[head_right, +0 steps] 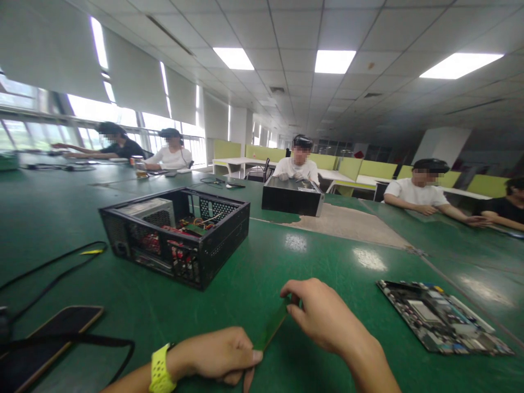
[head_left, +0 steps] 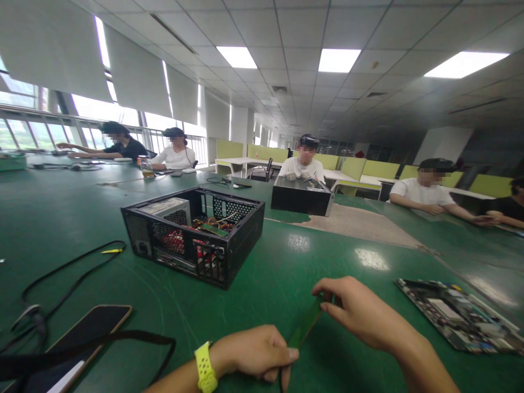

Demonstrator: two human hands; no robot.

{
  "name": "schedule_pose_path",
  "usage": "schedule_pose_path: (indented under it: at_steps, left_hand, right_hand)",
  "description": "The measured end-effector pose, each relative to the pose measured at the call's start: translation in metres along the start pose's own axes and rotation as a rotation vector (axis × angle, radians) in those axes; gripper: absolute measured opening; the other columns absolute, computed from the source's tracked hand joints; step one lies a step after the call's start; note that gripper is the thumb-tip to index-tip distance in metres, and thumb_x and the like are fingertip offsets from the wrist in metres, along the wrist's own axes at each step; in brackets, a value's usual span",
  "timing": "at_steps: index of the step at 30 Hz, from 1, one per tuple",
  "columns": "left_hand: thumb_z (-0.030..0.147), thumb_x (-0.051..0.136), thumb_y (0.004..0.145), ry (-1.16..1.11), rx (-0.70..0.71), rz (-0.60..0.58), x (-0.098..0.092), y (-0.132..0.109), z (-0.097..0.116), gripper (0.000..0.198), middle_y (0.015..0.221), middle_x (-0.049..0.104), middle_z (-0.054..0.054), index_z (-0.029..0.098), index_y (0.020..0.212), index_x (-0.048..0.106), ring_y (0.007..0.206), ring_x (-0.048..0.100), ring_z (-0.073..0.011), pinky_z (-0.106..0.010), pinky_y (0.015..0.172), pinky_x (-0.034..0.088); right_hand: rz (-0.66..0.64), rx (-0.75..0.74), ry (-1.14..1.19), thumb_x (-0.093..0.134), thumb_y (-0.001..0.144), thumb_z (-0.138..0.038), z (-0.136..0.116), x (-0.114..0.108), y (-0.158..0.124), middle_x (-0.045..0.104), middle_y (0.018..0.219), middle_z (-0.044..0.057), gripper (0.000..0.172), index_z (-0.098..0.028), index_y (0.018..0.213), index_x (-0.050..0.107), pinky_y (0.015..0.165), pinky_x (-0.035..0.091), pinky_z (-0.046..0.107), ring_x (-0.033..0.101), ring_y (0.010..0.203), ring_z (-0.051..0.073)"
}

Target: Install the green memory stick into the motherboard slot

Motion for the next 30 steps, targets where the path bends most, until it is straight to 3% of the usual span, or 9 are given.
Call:
schedule_pose_path:
  at_steps: [5, 11, 16, 20, 30]
  left_hand:
    - [0.068, 0.038, 0.085, -0.002, 0.015, -0.005, 0.001, 0.003, -0.004, 0.063, 0.045, 0.042, 0.005, 0.014, 0.065, 0.062, 0.039, 0.034, -0.0067, -0.021, 0.042, 0.029]
    - [0.070, 0.037, 0.084, 0.015, -0.013, 0.008, 0.000, 0.005, -0.006, 0.063, 0.047, 0.043, 0.005, 0.014, 0.064, 0.058, 0.040, 0.035, -0.0061, -0.019, 0.042, 0.030]
    - [0.067, 0.047, 0.081, 0.060, -0.069, 0.034, -0.001, 0.001, -0.001, 0.056, 0.049, 0.045, 0.005, 0.015, 0.063, 0.057, 0.041, 0.036, -0.0059, -0.019, 0.041, 0.028]
    - [0.059, 0.052, 0.081, 0.064, -0.041, 0.027, -0.002, 0.000, 0.001, 0.048, 0.048, 0.046, 0.005, 0.015, 0.061, 0.055, 0.039, 0.033, -0.0054, -0.020, 0.040, 0.026]
    - [0.059, 0.052, 0.080, 0.078, -0.046, 0.030, -0.001, 0.003, -0.005, 0.047, 0.049, 0.046, 0.005, 0.015, 0.065, 0.057, 0.040, 0.034, -0.0061, -0.020, 0.040, 0.026]
  right_hand:
    - [0.025, -0.018, -0.020, 0.050, 0.080, -0.019, -0.001, -0.002, -0.004, 0.070, 0.101, 0.002, 0.035, -0.029, 0.109, 0.066, 0.083, 0.042, 0.032, 0.060, 0.095, 0.021]
    - [0.025, -0.014, -0.001, 0.052, 0.077, -0.016, -0.002, -0.004, -0.006, 0.069, 0.092, 0.002, 0.038, -0.029, 0.109, 0.066, 0.075, 0.043, 0.029, 0.061, 0.081, 0.018]
    - [0.008, -0.023, 0.041, 0.054, 0.076, -0.017, -0.002, -0.004, -0.006, 0.069, 0.088, 0.001, 0.035, -0.028, 0.107, 0.067, 0.070, 0.043, 0.027, 0.060, 0.075, 0.016]
    - [0.015, -0.033, 0.057, 0.053, 0.076, -0.016, -0.001, -0.006, -0.005, 0.069, 0.089, 0.000, 0.035, -0.028, 0.107, 0.067, 0.072, 0.043, 0.027, 0.060, 0.077, 0.016]
    - [-0.008, -0.047, 0.083, 0.049, 0.076, -0.014, 0.002, -0.012, -0.007, 0.070, 0.092, 0.001, 0.037, -0.025, 0.105, 0.068, 0.072, 0.044, 0.026, 0.060, 0.074, 0.015]
Point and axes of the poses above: each hand's wrist, its own y-axis towards the middle knuckle, its own x-axis out of the palm, z = x × y, the point moved 2 cm from there along y, towards the middle knuckle
